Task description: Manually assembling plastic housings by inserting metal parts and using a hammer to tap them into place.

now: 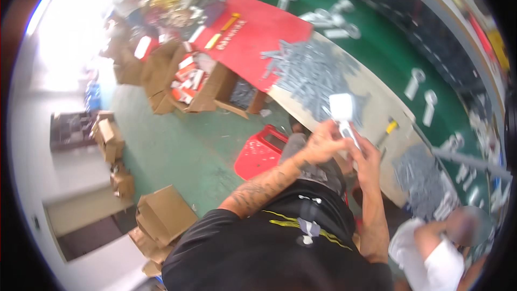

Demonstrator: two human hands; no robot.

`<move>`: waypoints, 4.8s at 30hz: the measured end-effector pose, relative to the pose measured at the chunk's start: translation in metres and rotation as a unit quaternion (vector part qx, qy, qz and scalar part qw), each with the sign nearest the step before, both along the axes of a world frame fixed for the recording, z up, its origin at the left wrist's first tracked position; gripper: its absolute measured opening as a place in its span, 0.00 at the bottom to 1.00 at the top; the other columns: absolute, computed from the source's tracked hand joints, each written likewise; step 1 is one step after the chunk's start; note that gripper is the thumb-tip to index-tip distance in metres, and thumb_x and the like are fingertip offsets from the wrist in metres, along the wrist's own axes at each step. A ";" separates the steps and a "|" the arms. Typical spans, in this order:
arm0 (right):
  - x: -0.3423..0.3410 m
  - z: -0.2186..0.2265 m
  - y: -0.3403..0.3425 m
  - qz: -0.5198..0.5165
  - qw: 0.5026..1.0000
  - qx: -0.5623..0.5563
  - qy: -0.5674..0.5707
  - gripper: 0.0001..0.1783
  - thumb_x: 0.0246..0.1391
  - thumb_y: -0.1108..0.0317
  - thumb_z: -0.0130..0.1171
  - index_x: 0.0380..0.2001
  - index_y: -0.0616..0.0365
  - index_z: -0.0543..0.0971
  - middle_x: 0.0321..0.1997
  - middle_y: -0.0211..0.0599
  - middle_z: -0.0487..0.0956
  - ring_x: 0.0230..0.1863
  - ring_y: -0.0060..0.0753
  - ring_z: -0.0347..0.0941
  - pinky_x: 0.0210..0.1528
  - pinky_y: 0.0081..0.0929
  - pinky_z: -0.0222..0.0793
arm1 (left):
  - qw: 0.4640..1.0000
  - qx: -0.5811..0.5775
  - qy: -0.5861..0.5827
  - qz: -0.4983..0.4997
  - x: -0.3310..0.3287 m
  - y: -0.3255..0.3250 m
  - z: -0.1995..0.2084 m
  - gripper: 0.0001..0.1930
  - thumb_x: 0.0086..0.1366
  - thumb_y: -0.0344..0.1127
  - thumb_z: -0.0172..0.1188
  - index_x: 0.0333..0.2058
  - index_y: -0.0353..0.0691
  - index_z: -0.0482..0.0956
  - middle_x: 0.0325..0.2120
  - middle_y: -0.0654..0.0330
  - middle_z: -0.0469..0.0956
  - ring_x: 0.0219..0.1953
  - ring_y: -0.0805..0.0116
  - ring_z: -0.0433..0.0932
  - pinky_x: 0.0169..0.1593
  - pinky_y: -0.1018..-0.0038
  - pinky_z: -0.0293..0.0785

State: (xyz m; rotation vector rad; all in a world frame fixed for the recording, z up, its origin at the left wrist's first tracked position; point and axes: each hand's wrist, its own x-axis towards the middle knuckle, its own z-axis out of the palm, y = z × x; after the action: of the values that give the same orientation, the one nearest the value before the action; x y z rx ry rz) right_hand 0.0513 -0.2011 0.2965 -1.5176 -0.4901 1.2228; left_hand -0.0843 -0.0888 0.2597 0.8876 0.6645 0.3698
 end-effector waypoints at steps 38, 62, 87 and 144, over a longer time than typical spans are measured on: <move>0.043 -0.277 0.026 -0.143 0.821 -0.219 -0.507 0.23 0.69 0.55 0.55 0.22 0.55 0.80 0.24 0.44 0.80 0.28 0.54 0.78 0.32 0.50 0.74 | 0.734 0.426 0.422 -0.320 0.016 -0.095 -0.214 0.24 0.71 0.48 0.57 0.50 0.28 0.72 0.34 0.39 0.84 0.36 0.34 0.85 0.43 0.44 0.82; 0.310 -0.309 0.140 -0.281 0.712 -0.385 -0.517 0.42 0.50 0.34 0.71 0.52 0.64 0.80 0.53 0.55 0.82 0.55 0.58 0.78 0.53 0.55 0.75 | 0.884 0.350 0.287 -0.113 -0.019 0.152 -0.084 0.17 0.74 0.40 0.62 0.49 0.30 0.82 0.42 0.48 0.88 0.47 0.56 0.87 0.53 0.64 0.80; 0.044 -0.162 0.208 0.264 0.964 -0.008 -0.016 0.29 0.58 0.68 0.68 0.63 0.55 0.74 0.57 0.33 0.80 0.56 0.31 0.77 0.54 0.33 0.77 | 0.963 -0.134 0.181 -0.150 -0.052 0.144 -0.091 0.23 0.79 0.53 0.52 0.48 0.35 0.76 0.26 0.64 0.75 0.22 0.75 0.72 0.26 0.76 0.67; 0.118 -0.251 0.318 0.183 0.750 -0.062 -0.633 0.12 0.57 0.67 0.66 0.44 0.54 0.85 0.47 0.41 0.79 0.51 0.51 0.75 0.54 0.46 0.75 | 0.985 -0.130 0.028 0.113 -0.112 0.158 -0.052 0.26 0.77 0.31 0.54 0.68 0.34 0.59 0.53 0.44 0.79 0.33 0.68 0.82 0.40 0.70 0.83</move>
State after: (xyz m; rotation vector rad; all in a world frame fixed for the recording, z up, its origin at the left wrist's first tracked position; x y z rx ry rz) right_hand 0.1691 0.1170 0.0452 -2.3103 -1.6722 0.2672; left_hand -0.1963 0.0689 0.2073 0.5774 0.8488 0.4505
